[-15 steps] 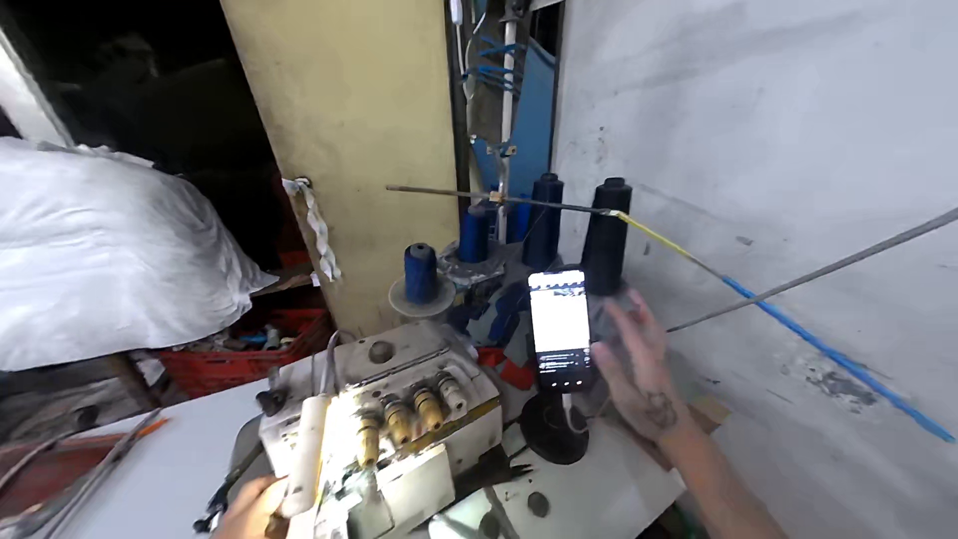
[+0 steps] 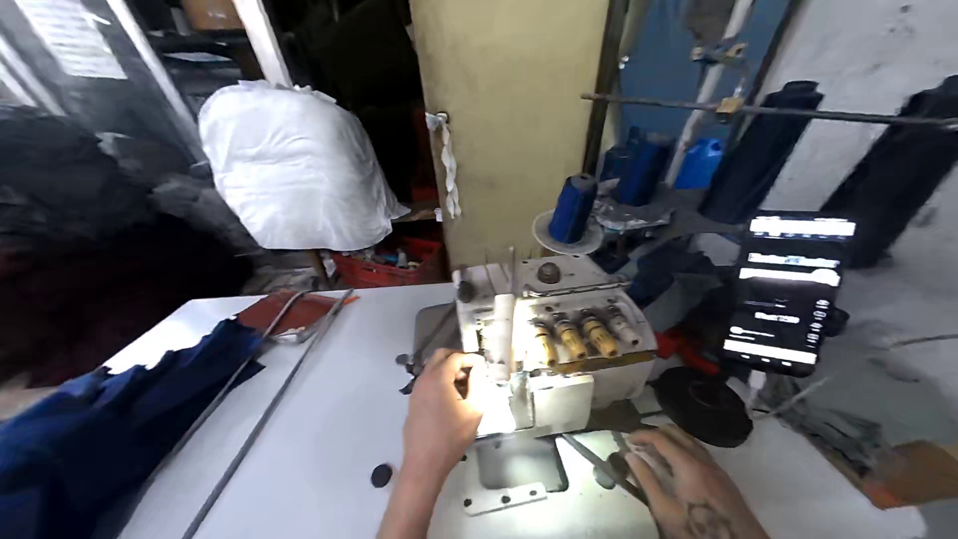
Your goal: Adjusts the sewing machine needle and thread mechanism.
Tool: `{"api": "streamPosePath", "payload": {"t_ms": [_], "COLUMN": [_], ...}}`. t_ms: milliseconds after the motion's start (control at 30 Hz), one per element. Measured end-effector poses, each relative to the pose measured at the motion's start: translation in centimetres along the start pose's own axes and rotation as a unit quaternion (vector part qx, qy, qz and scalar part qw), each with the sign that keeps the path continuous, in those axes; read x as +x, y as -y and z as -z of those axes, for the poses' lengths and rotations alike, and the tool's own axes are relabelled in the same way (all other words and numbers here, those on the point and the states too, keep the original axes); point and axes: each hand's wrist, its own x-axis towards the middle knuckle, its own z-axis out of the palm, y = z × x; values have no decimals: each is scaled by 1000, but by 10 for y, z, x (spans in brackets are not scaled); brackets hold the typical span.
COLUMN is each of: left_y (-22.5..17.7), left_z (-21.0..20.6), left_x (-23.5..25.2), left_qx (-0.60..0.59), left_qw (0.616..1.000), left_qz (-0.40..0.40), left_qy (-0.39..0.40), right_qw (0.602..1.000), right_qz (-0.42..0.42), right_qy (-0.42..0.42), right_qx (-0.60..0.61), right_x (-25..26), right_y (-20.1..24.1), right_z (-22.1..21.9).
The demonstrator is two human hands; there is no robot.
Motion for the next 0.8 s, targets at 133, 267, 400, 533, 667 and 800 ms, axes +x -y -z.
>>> {"api": "streamPosePath", "payload": {"t_ms": [133,267,400,533,667,800], "left_y": [1,3,10,6,2,1], "left_z": [3,-3,-6,-2,4,7], "left_x": [3,3,0,1,-2,-2], "left_qx": [-17,-4,18,15,3,-4], "left_qw": [999,1000,996,992,995,995], "left_qz": [27,-10,-79,-117,-102,-98], "left_qy": [20,8,-33,-36,8,15], "right_qw": [997,996,976,950,949,983], "right_qz": [-29,46,-60,-117,-120,-75], "right_qy": [65,-68,159,256,278,167], "right_qx": [4,-35,-140,-137,-83,32], "right_x": [0,14,53,77,80,63], "right_y": [-7,-20,-12,-10,-15,-22], "right_z": [10,4,15,24,37,43]}}
